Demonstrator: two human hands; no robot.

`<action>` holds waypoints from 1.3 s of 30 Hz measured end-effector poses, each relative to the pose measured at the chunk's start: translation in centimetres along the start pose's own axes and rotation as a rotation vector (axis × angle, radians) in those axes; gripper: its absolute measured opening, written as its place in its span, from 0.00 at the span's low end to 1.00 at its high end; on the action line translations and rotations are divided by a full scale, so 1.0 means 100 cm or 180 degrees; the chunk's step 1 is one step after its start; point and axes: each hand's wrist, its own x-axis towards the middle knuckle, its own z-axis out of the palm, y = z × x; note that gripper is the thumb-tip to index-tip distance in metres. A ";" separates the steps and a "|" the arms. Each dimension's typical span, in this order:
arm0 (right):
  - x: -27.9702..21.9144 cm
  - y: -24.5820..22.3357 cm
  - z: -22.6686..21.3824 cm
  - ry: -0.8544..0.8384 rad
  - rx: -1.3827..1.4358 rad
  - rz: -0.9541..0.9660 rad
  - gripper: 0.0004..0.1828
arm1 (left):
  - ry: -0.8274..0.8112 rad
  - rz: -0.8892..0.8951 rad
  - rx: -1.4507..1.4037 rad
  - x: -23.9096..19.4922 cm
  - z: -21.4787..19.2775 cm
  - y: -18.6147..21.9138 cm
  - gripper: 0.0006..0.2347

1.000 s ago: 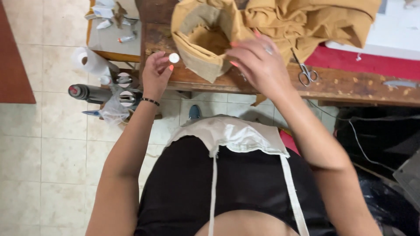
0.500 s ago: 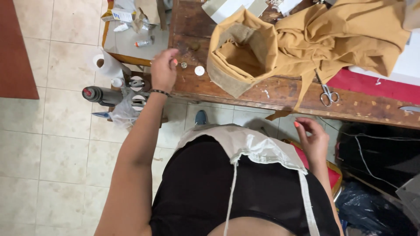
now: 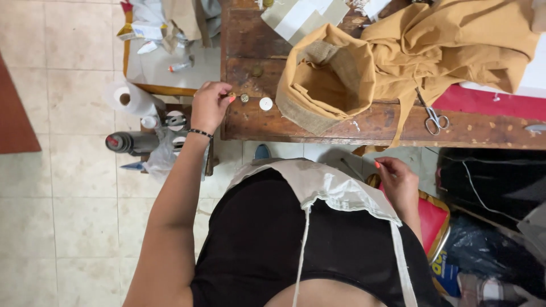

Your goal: The person cuts a circular piece from a tan fabric using scissors, then folds and inserts it into a burlap bag. They apply glue to a small round object and attach it to the bag's edge.

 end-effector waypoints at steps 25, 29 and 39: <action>0.023 -0.022 0.014 -0.0391 0.0101 0.0156 0.08 | -0.0481 0.0021 0.0023 0.019 -0.001 0.012 0.05; 0.025 -0.022 0.012 -0.0424 0.0046 0.0101 0.09 | -0.0596 -0.0046 0.0200 0.028 0.006 0.004 0.04; 0.025 -0.046 0.004 -0.0572 0.0087 0.0123 0.07 | -0.0891 0.0088 0.0124 0.090 0.004 0.057 0.03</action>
